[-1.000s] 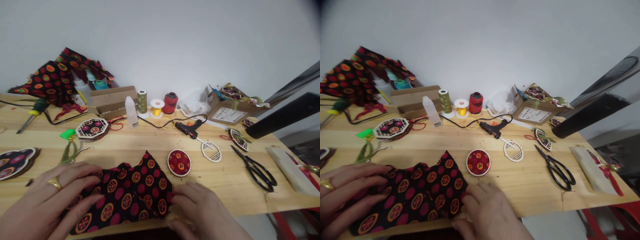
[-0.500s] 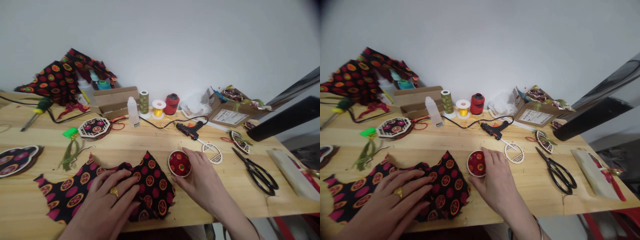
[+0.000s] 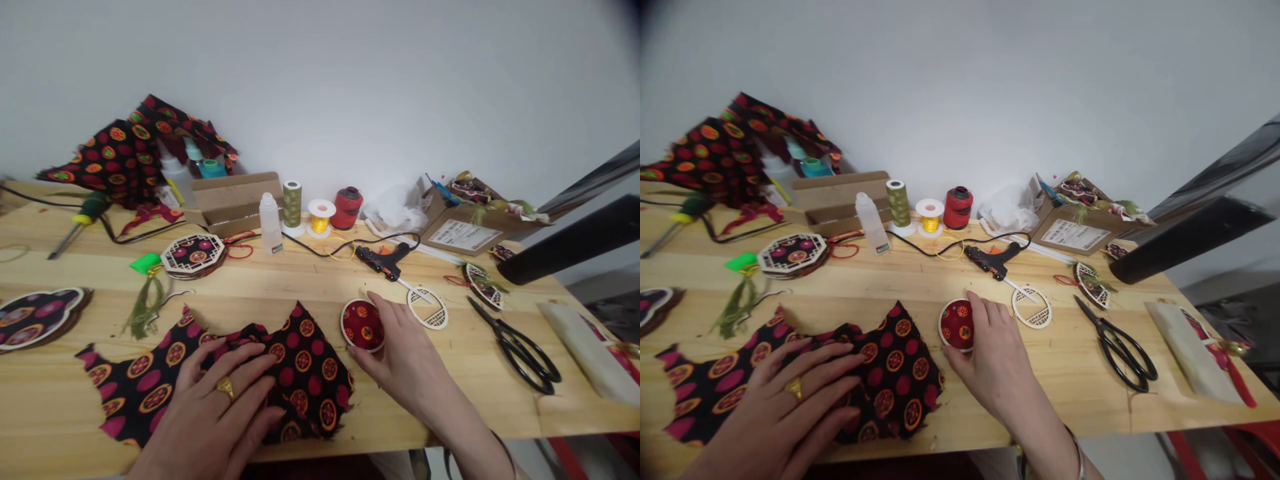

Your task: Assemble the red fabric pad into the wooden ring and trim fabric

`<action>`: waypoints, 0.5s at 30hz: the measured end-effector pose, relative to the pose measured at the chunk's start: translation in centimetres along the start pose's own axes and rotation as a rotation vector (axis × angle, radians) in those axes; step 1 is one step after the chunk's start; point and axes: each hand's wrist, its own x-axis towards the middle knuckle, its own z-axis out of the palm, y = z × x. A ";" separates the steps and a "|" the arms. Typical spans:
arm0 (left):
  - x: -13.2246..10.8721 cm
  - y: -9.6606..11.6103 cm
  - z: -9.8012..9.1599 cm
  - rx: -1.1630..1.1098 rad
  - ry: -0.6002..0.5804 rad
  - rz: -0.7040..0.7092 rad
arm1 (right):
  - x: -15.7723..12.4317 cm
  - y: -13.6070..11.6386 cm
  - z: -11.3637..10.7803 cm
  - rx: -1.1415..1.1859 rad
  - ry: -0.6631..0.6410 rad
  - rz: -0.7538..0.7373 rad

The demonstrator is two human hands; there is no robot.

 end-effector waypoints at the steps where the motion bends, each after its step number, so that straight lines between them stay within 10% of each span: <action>1: -0.1 -0.3 -0.1 0.024 -0.013 0.015 | 0.0 0.0 0.0 -0.002 0.005 -0.001; 15: -1.0 -1.7 -1.3 0.148 -0.033 -0.131 | 0.3 0.5 -0.1 -0.003 0.010 -0.027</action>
